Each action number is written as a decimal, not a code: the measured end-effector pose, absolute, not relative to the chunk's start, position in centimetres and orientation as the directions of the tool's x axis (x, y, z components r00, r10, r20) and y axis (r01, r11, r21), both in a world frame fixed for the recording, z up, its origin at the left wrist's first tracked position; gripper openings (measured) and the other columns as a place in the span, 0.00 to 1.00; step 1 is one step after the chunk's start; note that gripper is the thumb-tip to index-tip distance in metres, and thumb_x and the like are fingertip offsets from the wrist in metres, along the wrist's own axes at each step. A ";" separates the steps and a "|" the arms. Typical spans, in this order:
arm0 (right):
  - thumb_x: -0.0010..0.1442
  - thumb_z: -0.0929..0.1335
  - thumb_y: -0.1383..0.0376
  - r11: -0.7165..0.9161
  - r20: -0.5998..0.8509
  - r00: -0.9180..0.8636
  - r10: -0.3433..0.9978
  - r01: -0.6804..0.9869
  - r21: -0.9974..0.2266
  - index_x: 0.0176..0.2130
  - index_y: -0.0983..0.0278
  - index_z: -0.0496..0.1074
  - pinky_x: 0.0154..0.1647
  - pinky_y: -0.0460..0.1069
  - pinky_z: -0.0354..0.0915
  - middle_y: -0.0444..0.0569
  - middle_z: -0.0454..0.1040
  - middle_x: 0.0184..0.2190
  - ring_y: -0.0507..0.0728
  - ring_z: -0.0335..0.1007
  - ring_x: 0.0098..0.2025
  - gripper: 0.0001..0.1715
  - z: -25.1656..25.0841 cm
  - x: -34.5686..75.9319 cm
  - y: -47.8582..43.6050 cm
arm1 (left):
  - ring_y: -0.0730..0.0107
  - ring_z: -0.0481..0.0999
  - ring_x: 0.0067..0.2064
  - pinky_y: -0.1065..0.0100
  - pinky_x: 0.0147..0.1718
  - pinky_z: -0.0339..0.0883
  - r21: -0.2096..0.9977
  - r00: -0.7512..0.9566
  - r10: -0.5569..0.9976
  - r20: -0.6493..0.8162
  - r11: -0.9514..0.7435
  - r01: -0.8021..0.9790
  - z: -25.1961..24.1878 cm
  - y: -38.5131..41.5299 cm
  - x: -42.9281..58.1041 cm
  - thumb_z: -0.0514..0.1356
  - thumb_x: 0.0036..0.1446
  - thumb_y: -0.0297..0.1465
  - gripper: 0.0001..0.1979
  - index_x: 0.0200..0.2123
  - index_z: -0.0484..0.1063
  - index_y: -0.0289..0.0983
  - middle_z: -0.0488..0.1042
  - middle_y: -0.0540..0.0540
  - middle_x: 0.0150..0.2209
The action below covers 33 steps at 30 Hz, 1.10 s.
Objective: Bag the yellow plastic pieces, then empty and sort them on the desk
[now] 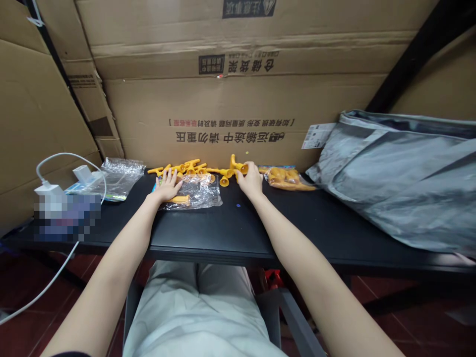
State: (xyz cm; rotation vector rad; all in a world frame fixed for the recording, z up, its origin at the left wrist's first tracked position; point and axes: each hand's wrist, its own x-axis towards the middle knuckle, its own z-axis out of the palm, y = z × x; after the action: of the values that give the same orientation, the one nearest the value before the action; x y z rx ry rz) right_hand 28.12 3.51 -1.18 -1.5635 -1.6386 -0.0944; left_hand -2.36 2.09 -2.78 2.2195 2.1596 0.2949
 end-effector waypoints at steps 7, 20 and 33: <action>0.60 0.61 0.58 0.428 0.684 0.310 0.660 0.593 -0.682 0.48 0.65 0.61 0.47 0.54 0.63 0.58 0.69 0.46 0.60 0.67 0.47 0.19 0.6 28.5 3.1 | 0.53 0.27 0.69 0.41 0.63 0.36 0.128 0.024 0.992 0.121 -0.039 0.991 -2.8 2.1 -2.4 0.34 0.62 0.50 0.36 0.69 0.35 0.41 0.29 0.46 0.70; 0.47 0.71 0.61 0.371 0.281 -0.332 0.900 0.247 -0.895 0.35 0.64 0.66 0.21 0.45 0.58 0.41 0.70 0.22 0.47 0.59 0.19 0.15 0.8 27.2 1.5 | 0.55 0.25 0.69 0.43 0.64 0.32 0.178 0.013 0.996 0.087 -0.028 0.984 -2.3 2.0 -3.0 0.36 0.61 0.51 0.38 0.69 0.36 0.39 0.27 0.45 0.70; 0.44 0.75 0.59 0.316 0.049 -0.533 0.845 0.423 -0.850 0.33 0.65 0.72 0.22 0.45 0.60 0.42 0.70 0.21 0.48 0.62 0.21 0.17 -0.4 25.8 0.9 | 0.56 0.28 0.69 0.44 0.64 0.35 0.206 0.065 0.988 0.139 -0.093 0.974 -2.8 2.3 -2.2 0.34 0.62 0.51 0.36 0.69 0.37 0.42 0.31 0.47 0.70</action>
State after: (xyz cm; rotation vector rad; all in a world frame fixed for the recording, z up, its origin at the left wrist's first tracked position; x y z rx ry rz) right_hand 25.78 0.90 -0.42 -1.1175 -2.0935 1.1304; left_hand -2.23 2.30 -2.81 2.2492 2.0759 0.3760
